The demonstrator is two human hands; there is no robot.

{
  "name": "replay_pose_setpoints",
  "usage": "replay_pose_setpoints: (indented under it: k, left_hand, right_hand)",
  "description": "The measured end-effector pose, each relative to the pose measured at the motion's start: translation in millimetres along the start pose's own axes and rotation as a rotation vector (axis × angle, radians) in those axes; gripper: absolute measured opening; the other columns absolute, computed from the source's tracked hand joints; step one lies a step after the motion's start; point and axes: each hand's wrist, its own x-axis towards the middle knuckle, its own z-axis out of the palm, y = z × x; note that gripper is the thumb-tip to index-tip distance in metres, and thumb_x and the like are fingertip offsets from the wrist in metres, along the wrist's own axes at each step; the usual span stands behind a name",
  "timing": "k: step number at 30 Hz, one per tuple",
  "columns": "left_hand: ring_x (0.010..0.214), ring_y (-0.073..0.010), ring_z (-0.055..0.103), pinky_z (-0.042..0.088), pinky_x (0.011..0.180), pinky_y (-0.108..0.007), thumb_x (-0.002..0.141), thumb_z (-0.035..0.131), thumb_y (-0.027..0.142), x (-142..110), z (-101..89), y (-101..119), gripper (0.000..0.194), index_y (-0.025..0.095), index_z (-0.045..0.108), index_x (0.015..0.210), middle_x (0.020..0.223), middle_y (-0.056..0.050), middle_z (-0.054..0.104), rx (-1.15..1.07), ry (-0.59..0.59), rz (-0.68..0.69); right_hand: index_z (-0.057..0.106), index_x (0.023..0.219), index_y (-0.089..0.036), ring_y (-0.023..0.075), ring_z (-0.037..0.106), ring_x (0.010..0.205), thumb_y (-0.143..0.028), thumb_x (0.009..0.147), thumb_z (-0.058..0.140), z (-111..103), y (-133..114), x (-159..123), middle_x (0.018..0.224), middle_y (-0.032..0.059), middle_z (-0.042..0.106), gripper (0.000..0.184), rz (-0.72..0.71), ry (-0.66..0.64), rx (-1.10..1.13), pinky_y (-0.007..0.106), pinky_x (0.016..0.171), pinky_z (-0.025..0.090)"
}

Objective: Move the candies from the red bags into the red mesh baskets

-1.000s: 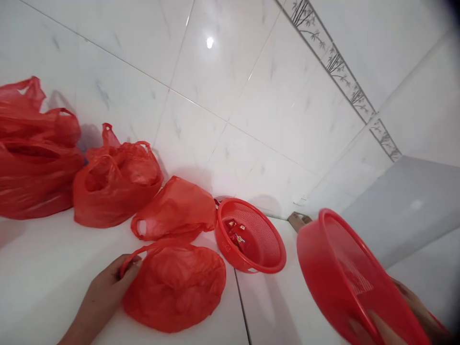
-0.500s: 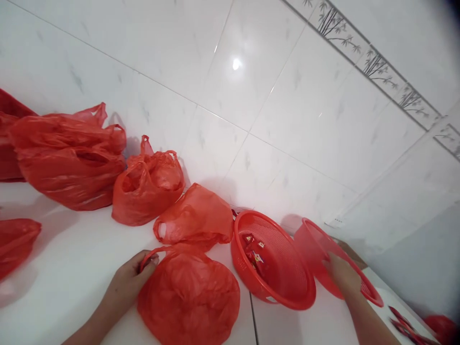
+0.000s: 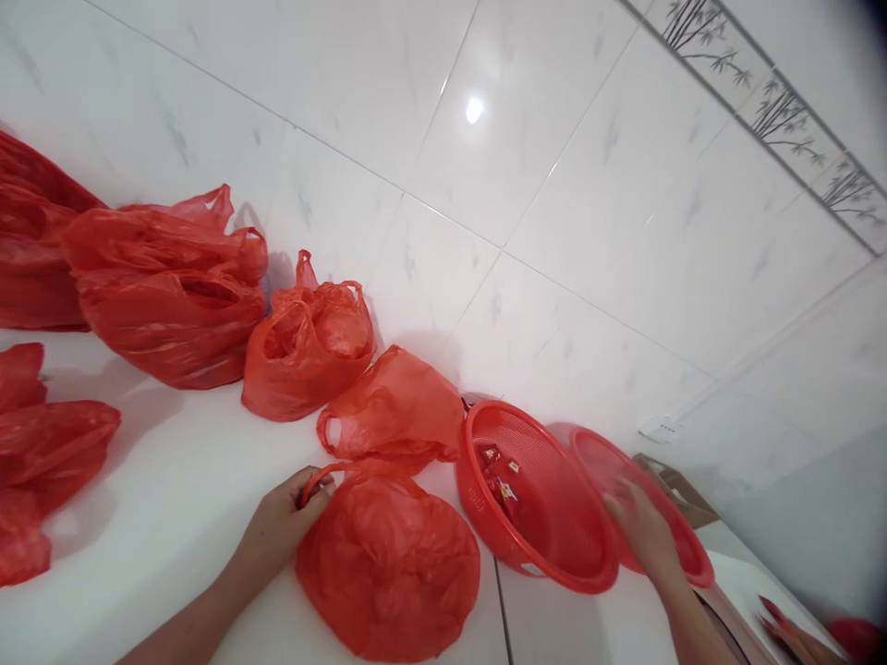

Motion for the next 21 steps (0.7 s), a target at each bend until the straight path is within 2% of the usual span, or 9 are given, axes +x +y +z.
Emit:
replay_pose_setpoints:
  k: [3,5,6,9,11,14,16,18,21]
  left_hand:
    - [0.059,-0.0124,0.046,0.037,0.053,-0.021,0.077,0.055,0.049,-2.3,-1.9,3.6,0.031,0.019,0.055,0.07,0.062,0.005,0.049,-0.038,-0.097,0.018]
    - [0.061,-0.0129,0.049,0.039,0.055,-0.021,0.076,0.056,0.05,-4.6,-3.9,7.2,0.032,0.019,0.057,0.072,0.065,0.005,0.053,-0.102,-0.132,0.008]
    - [0.064,-0.0137,0.051,0.041,0.057,-0.022,0.074,0.058,0.051,-5.8,-5.1,9.1,0.032,0.019,0.059,0.074,0.068,0.004,0.056,-0.144,-0.15,0.004]
    - [0.074,-0.0174,0.058,0.046,0.065,-0.025,0.068,0.066,0.048,-8.4,-9.4,12.3,0.032,0.019,0.064,0.082,0.078,0.001,0.064,-0.286,-0.219,-0.04]
    - [0.077,-0.0181,0.06,0.047,0.066,-0.026,0.066,0.07,0.043,-8.9,-12.9,10.8,0.028,0.018,0.065,0.078,0.08,-0.001,0.065,-0.392,-0.273,-0.075]
    - [0.07,-0.0148,0.058,0.046,0.06,-0.022,0.067,0.072,0.038,-8.8,-18.1,5.7,0.024,0.016,0.062,0.069,0.074,0.0,0.061,-0.548,-0.347,-0.14]
    - [0.065,-0.0126,0.056,0.045,0.057,-0.02,0.066,0.075,0.035,-9.5,-20.7,3.6,0.022,0.017,0.064,0.074,0.071,0.001,0.058,-0.641,-0.356,-0.214]
    - [0.065,-0.0113,0.056,0.045,0.057,-0.018,0.064,0.078,0.031,-11.1,-22.3,4.0,0.025,0.018,0.066,0.081,0.072,0.001,0.058,-0.726,-0.344,-0.278]
    - [0.064,-0.0089,0.053,0.045,0.057,-0.016,0.065,0.078,0.029,-13.3,-23.2,7.0,0.021,0.016,0.062,0.071,0.071,0.002,0.055,-0.806,-0.373,-0.301]
  right_hand:
    - [0.064,0.105,-0.019,0.0303,0.06,0.106,-0.048,0.083,0.049,3.3,-47.5,-56.8,0.108,0.0116,0.067,0.039,-0.387,-0.081,0.041,0.047,0.094,0.045]
    - [0.064,0.11,-0.023,0.0287,0.059,0.107,-0.043,0.088,0.048,7.9,-71.5,-97.9,0.111,0.0082,0.067,0.034,-0.507,-0.16,0.007,0.049,0.097,0.042]
    - [0.062,0.114,-0.024,0.0271,0.062,0.103,-0.04,0.09,0.046,9.3,-79.2,-116.0,0.11,0.0079,0.067,0.033,-0.531,-0.197,0.001,0.047,0.094,0.045]
    - [0.06,0.12,-0.025,0.025,0.064,0.095,-0.032,0.092,0.042,4.2,-85.7,-153.8,0.108,0.0078,0.068,0.034,-0.503,-0.21,-0.02,0.04,0.084,0.051]
    - [0.061,0.119,-0.026,0.025,0.064,0.096,-0.031,0.091,0.044,-7.3,-80.8,-168.2,0.109,0.0068,0.068,0.034,-0.471,-0.237,-0.035,0.038,0.083,0.052]
    - [0.064,0.117,-0.029,0.025,0.063,0.099,-0.034,0.088,0.05,-31.2,-71.7,-185.9,0.111,0.0049,0.068,0.032,-0.405,-0.367,-0.038,0.037,0.088,0.05]
    - [0.066,0.114,-0.031,0.0247,0.063,0.101,-0.036,0.086,0.053,-47.4,-66.9,-199.3,0.112,0.0041,0.067,0.032,-0.346,-0.481,-0.011,0.035,0.09,0.049]
    - [0.068,0.112,-0.031,0.0254,0.062,0.104,-0.036,0.081,0.059,-62.2,-62.3,-213.0,0.114,0.0037,0.067,0.032,-0.26,-0.575,0.028,0.033,0.091,0.048]
    - [0.068,0.113,-0.029,0.0279,0.06,0.108,-0.034,0.073,0.066,-80.5,-54.9,-227.3,0.116,0.0047,0.066,0.04,-0.095,-0.674,0.133,0.035,0.095,0.046]
